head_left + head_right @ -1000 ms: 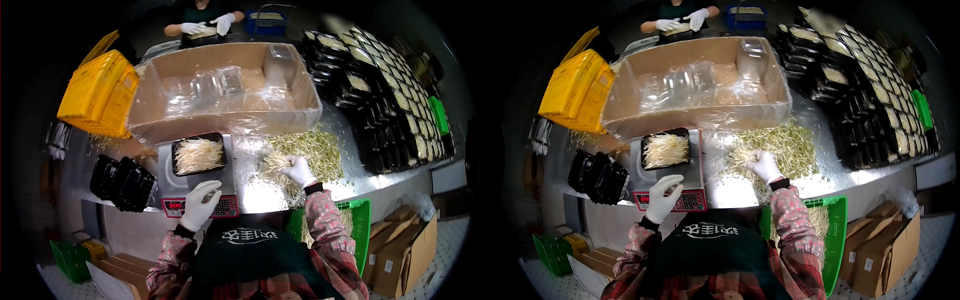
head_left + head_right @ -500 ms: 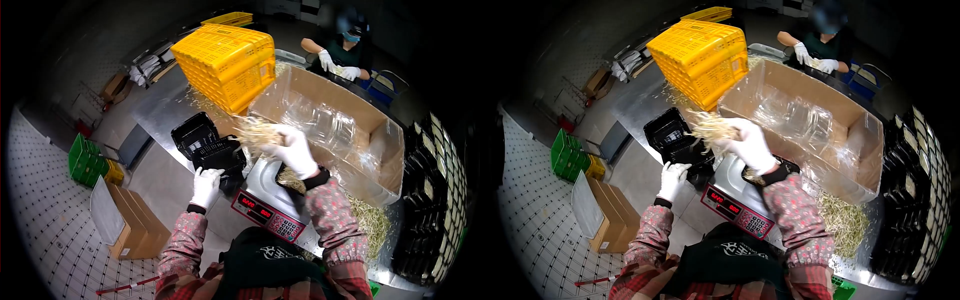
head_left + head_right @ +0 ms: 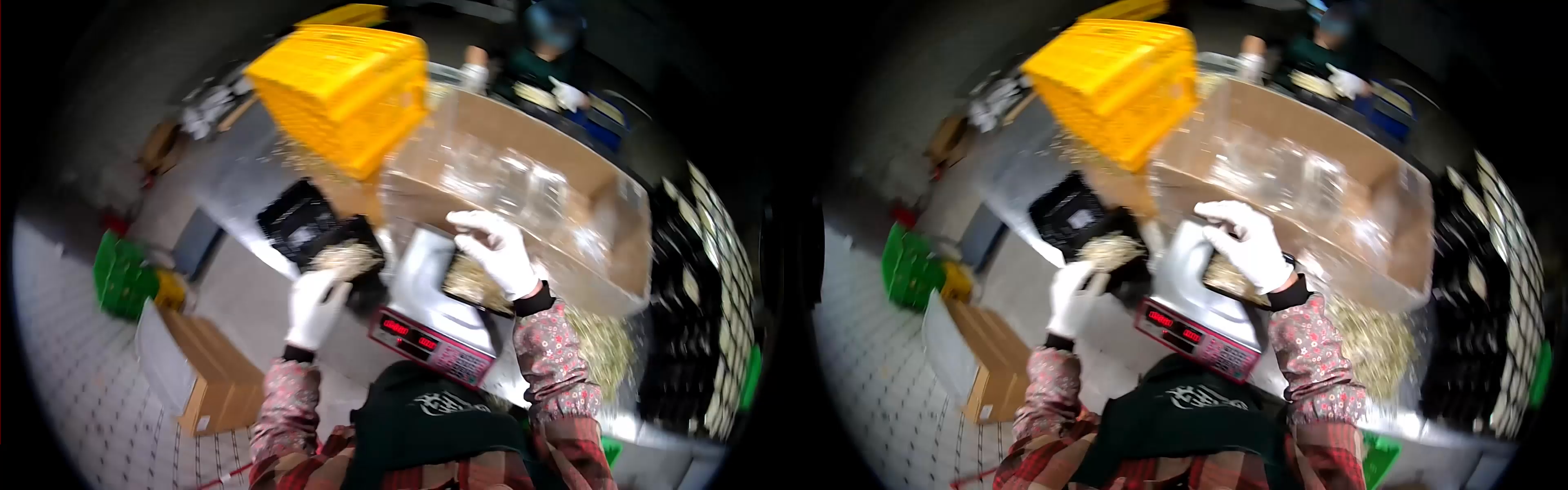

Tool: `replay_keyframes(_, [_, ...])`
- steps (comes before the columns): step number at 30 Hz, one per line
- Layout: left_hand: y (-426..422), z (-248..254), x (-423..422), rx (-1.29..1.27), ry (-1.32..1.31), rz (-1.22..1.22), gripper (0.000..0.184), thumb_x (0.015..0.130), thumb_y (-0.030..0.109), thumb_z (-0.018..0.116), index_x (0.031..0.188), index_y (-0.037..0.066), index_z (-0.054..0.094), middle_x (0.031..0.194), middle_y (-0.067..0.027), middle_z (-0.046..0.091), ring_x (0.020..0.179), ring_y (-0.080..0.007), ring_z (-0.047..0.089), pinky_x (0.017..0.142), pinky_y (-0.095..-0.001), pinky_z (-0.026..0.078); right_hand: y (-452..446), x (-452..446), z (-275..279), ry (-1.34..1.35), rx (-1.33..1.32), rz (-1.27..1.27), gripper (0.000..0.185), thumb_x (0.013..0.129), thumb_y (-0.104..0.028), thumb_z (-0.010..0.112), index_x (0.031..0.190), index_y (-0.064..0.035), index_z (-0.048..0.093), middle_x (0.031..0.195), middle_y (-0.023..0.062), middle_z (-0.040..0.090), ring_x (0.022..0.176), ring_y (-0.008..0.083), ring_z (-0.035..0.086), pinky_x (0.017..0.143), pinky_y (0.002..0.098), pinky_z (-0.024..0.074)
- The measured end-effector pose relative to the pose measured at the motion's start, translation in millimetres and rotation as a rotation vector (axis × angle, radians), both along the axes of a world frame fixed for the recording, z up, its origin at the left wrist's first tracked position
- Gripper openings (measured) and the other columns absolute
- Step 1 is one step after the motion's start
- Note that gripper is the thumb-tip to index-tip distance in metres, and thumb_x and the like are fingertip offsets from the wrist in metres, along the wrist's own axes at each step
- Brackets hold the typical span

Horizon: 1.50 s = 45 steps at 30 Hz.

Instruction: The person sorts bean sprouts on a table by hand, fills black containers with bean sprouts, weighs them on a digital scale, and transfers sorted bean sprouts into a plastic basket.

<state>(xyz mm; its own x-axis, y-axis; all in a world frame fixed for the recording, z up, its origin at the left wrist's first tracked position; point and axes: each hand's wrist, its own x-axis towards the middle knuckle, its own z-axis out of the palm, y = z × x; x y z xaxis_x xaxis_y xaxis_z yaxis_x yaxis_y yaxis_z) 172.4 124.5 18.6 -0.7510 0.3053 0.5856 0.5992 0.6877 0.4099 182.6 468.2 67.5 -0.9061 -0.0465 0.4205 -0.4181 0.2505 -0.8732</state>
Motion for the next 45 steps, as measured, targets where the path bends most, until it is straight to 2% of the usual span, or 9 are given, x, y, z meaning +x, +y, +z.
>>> replay_keyframes(6, [59.2, 32.4, 27.7, 0.438, -0.165, -0.044, 0.016, 0.087, -0.008, 0.06, 0.101, -0.006, 0.068, 0.097, -0.0128, 0.068, 0.089, -0.0199, 0.065, 0.082, -0.0302, 0.052, 164.0, 151.4, -29.9, -0.15, -0.219, -0.831, 0.029, 0.09, -0.007, 0.068, 0.118, 0.0003, 0.067, 0.105, 0.0038, 0.07, 0.089, 0.0071, 0.062, 0.083, 0.0244, 0.05])
replay_keyframes(9, [105.2, 29.1, 41.8, 0.515, -0.287, -0.299, 0.017, 0.087, -0.01, 0.057, 0.1, -0.006, 0.067, 0.095, -0.0119, 0.067, 0.083, -0.0175, 0.064, 0.077, -0.0302, 0.053, 218.1, 221.2, -131.2, -0.325, 0.122, -1.076, 0.049, 0.085, -0.03, 0.075, 0.122, 0.0001, 0.064, 0.106, 0.0127, 0.071, 0.096, 0.0221, 0.067, 0.087, 0.0326, 0.0524])
replay_keyframes(16, [232.5, 13.9, 101.8, 0.273, -0.818, -0.859, 0.035, 0.084, 0.0, 0.068, 0.119, 0.0, 0.065, 0.104, -0.0111, 0.068, 0.087, -0.0148, 0.066, 0.08, -0.0274, 0.053, 157.2, 213.2, -215.8, -0.829, 0.888, -0.845, 0.097, 0.07, -0.064, 0.073, 0.143, -0.0075, 0.045, 0.145, 0.0186, 0.043, 0.131, 0.0366, 0.042, 0.109, 0.0456, 0.0364])
replay_keyframes(21, [261.3, -37.1, 129.2, 0.08, -0.961, -1.026, 0.057, 0.083, 0.011, 0.073, 0.136, 0.007, 0.053, 0.13, -0.0136, 0.057, 0.107, -0.0184, 0.062, 0.087, -0.031, 0.053, 123.7, 250.1, -208.0, -0.592, 0.881, -0.501, 0.055, 0.074, -0.031, 0.077, 0.125, -0.0168, 0.063, 0.13, 0.0081, 0.057, 0.12, 0.0306, 0.051, 0.101, 0.0448, 0.0426])
replay_keyframes(25, [277.1, -74.8, 139.9, -0.211, -0.883, -1.082, 0.073, 0.08, 0.02, 0.074, 0.144, 0.007, 0.042, 0.145, -0.0174, 0.042, 0.115, -0.0246, 0.059, 0.093, -0.0361, 0.051, 167.2, 336.8, -208.7, -0.493, 0.661, -0.838, 0.017, 0.081, -0.016, 0.067, 0.096, -0.0166, 0.075, 0.093, 0.0051, 0.071, 0.097, 0.025, 0.064, 0.088, 0.0362, 0.0516])
replay_keyframes(32, [366.7, -130.6, 177.6, -0.693, -0.657, -0.982, 0.1, 0.069, 0.025, 0.08, 0.152, 0.013, 0.027, 0.156, -0.0196, 0.025, 0.123, -0.0396, 0.051, 0.094, -0.0404, 0.052, 145.2, 360.4, -169.7, -0.983, 0.702, -0.893, 0.102, 0.064, -0.033, 0.087, 0.148, -0.0101, 0.035, 0.148, 0.0233, 0.036, 0.126, 0.0397, 0.049, 0.103, 0.0423, 0.046])
replay_keyframes(34, [392.3, -142.8, 180.0, -0.613, -0.261, -1.043, 0.077, 0.073, 0.019, 0.073, 0.144, 0.013, 0.044, 0.146, -0.0181, 0.041, 0.088, -0.0321, 0.065, 0.08, -0.041, 0.054, 137.6, 344.3, -174.8, -1.0, 0.696, -0.876, 0.11, 0.061, -0.031, 0.088, 0.151, -0.0097, 0.026, 0.148, 0.024, 0.035, 0.124, 0.0389, 0.05, 0.099, 0.0424, 0.0493])
replay_keyframes(38, [418.1, -182.4, 165.8, -0.388, -0.438, -1.123, 0.015, 0.084, 0.012, 0.059, 0.094, 0.014, 0.07, 0.09, -0.0078, 0.064, 0.085, -0.0313, 0.064, 0.073, -0.0436, 0.052, 153.1, 346.5, -215.7, -0.775, 0.503, -0.987, 0.021, 0.08, -0.021, 0.07, 0.098, -0.0109, 0.07, 0.102, 0.0134, 0.066, 0.095, 0.0308, 0.065, 0.083, 0.0387, 0.053])
replay_keyframes(45, [381.0, -152.6, 153.9, -0.422, -0.459, -0.937, 0.028, 0.079, 0.009, 0.066, 0.105, 0.015, 0.068, 0.103, -0.0109, 0.062, 0.09, -0.0335, 0.064, 0.079, -0.042, 0.053, 183.1, 368.7, -208.8, -0.821, 0.377, -0.998, 0.035, 0.081, -0.022, 0.073, 0.113, -0.012, 0.067, 0.107, 0.0127, 0.064, 0.098, 0.0311, 0.064, 0.086, 0.0392, 0.0518])
